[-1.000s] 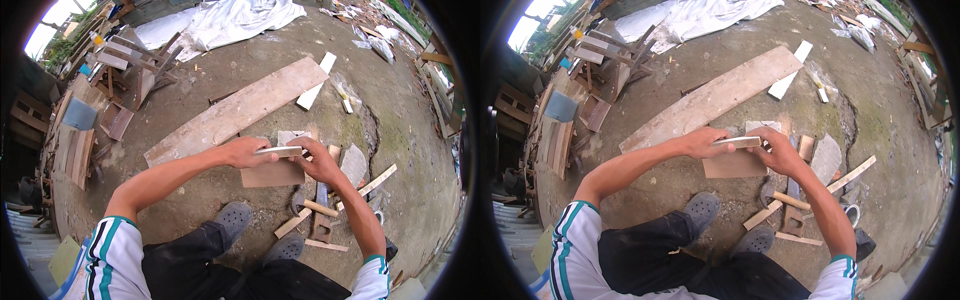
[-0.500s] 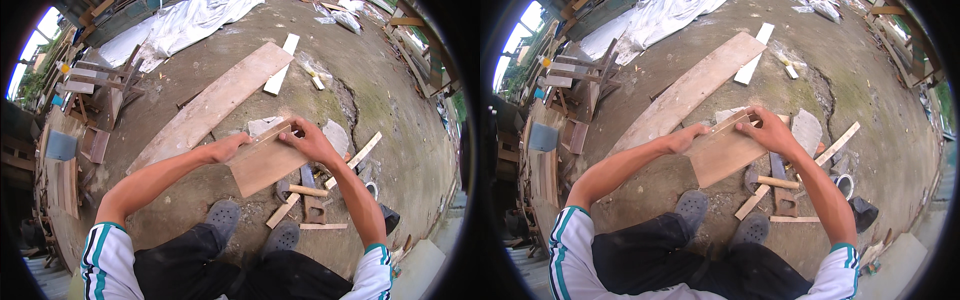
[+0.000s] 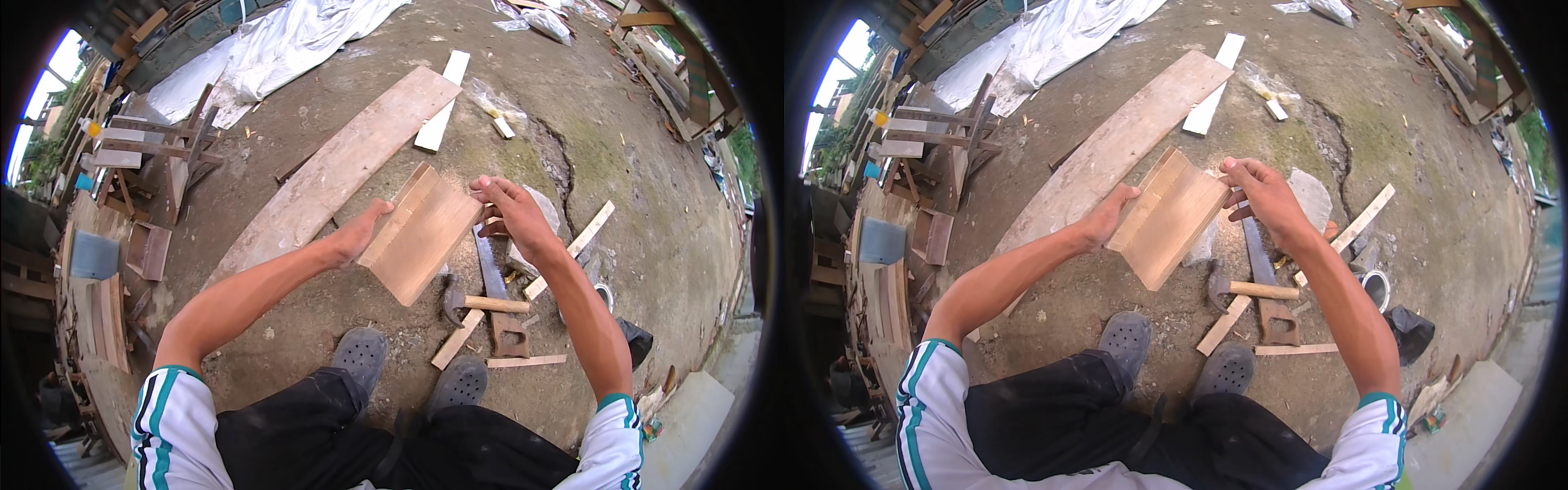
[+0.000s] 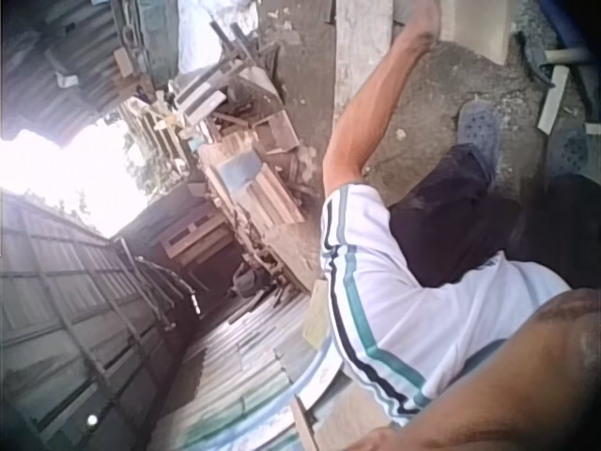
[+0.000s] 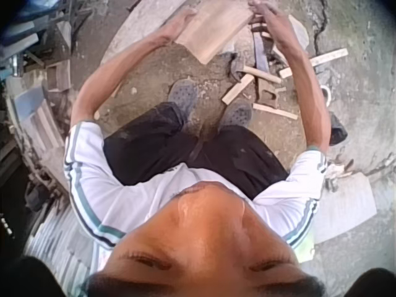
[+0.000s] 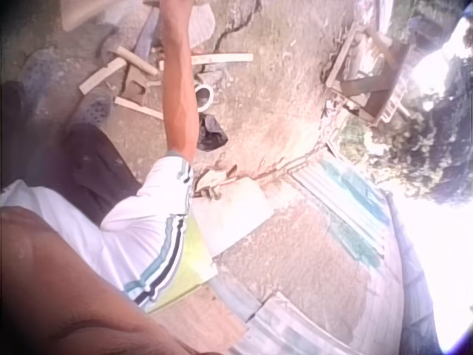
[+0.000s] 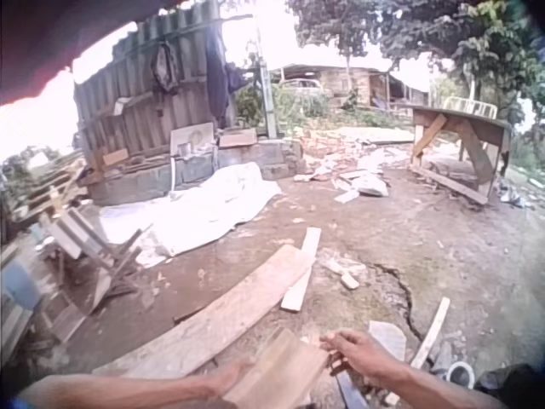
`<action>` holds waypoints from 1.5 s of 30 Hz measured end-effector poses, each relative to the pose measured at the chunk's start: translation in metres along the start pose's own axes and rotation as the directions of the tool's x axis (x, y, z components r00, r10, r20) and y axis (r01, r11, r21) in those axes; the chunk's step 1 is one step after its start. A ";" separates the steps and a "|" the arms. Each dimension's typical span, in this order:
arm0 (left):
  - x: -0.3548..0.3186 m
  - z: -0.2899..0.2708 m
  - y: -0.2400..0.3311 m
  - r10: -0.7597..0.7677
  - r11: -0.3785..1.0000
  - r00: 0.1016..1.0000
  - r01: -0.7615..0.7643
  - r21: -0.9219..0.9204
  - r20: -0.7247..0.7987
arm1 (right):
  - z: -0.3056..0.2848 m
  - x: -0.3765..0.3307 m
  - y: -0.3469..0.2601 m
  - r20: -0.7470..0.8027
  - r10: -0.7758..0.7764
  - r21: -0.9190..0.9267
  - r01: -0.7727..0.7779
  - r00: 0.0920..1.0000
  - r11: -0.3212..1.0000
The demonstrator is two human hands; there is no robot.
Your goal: The person assembles a small wooden box by hand, aligning pre-cut wooden pieces and securing them with nails using a hammer. The person repeatedly checks fit and alignment while hammering nails into the joints.
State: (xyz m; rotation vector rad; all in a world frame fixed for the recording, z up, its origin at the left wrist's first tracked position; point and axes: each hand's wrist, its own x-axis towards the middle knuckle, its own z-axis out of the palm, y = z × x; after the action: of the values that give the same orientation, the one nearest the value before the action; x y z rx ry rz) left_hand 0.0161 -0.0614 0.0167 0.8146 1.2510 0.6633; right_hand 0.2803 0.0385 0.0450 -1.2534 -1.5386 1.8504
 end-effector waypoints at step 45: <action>0.002 0.000 0.012 0.622 0.781 0.695 -0.581 0.228 -0.361 | 0.066 0.004 0.067 0.123 -0.472 -0.475 0.469 0.873 0.744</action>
State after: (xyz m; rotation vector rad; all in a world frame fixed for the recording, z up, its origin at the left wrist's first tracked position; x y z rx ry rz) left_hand 0.0165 -0.0528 0.0256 1.2334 1.4057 1.3864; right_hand 0.2371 -0.0144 -0.0206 -0.9175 -2.1734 1.1606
